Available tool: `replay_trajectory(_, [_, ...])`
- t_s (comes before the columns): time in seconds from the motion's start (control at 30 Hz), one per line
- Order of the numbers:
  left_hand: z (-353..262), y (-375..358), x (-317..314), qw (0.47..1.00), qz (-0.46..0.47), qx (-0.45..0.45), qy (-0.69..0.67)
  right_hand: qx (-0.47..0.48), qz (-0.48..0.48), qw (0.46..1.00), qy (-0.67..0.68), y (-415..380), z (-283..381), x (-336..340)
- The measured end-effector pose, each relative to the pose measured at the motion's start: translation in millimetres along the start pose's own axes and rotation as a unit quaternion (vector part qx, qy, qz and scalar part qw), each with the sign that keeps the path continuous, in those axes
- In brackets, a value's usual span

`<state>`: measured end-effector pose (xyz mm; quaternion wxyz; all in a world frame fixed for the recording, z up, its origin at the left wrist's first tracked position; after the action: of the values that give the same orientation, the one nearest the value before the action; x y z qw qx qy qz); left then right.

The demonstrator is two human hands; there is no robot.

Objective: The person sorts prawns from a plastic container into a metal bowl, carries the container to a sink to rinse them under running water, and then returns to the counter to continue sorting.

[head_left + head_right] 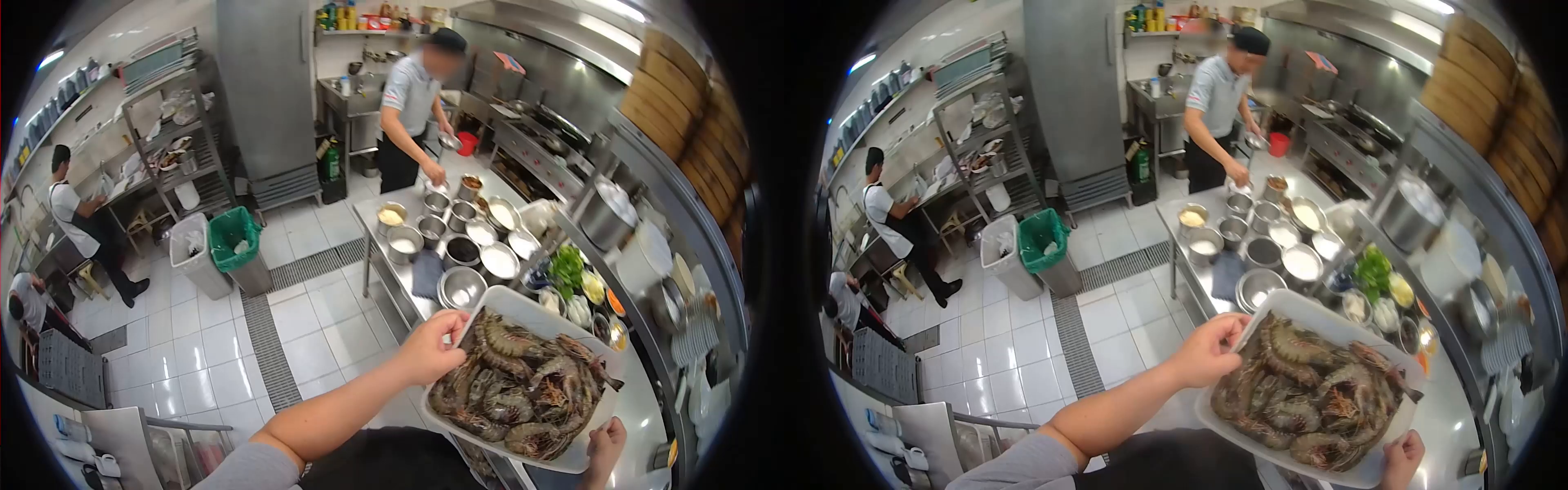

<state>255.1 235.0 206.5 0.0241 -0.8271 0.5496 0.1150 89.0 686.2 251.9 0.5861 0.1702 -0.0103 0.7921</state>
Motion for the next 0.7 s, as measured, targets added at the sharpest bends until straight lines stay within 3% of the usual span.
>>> replay_trajectory(0.03, [-32,-14,36,0.999,-0.016,-0.006,0.033,-0.04,0.011,0.999,-0.016,-9,49,-36])
replay_trajectory(0.1, [-35,-13,98,0.991,-0.062,-0.034,0.115,-0.019,0.037,0.999,0.006,23,37,-97])
replay_trajectory(0.13, [-33,-14,128,0.994,-0.081,-0.012,0.068,0.0,0.046,0.999,0.013,36,36,-134])
replay_trajectory(0.23, [-51,-23,219,0.985,-0.126,0.034,0.112,0.011,0.092,0.994,0.064,77,26,-254])
replay_trajectory(0.33, [-50,-45,315,0.967,-0.236,0.021,0.089,-0.007,0.176,0.978,0.114,126,18,-390])
replay_trajectory(0.43, [-67,-84,406,0.921,-0.352,0.046,0.163,-0.039,0.276,0.95,0.143,155,30,-542])
replay_trajectory(0.53, [-97,-126,483,0.889,-0.449,0.009,0.088,-0.005,0.417,0.896,0.153,187,55,-683])
replay_trajectory(0.6, [-98,-154,537,0.871,-0.49,-0.016,-0.008,-0.067,0.43,0.85,0.298,173,138,-773])
replay_trajectory(0.63, [-105,-161,556,0.855,-0.519,-0.015,0.01,-0.103,0.428,0.821,0.363,164,168,-810])
replay_trajectory(0.67, [-116,-163,577,0.839,-0.543,-0.016,0.028,-0.283,0.499,0.768,0.286,184,78,-863])
replay_trajectory(0.7, [-123,-167,600,0.824,-0.564,-0.018,0.047,-0.305,0.52,0.74,0.296,171,84,-901])
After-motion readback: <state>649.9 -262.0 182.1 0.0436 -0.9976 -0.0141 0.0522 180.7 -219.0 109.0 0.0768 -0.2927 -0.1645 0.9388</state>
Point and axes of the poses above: each hand's wrist, its own y-axis towards the middle knuckle, its own x-axis out of the back of the hand, z = x × y, the point moved 4 cm from there along y, towards the middle knuckle, and after that the axes turned 10 degrees about x, right-handed, at the moved point
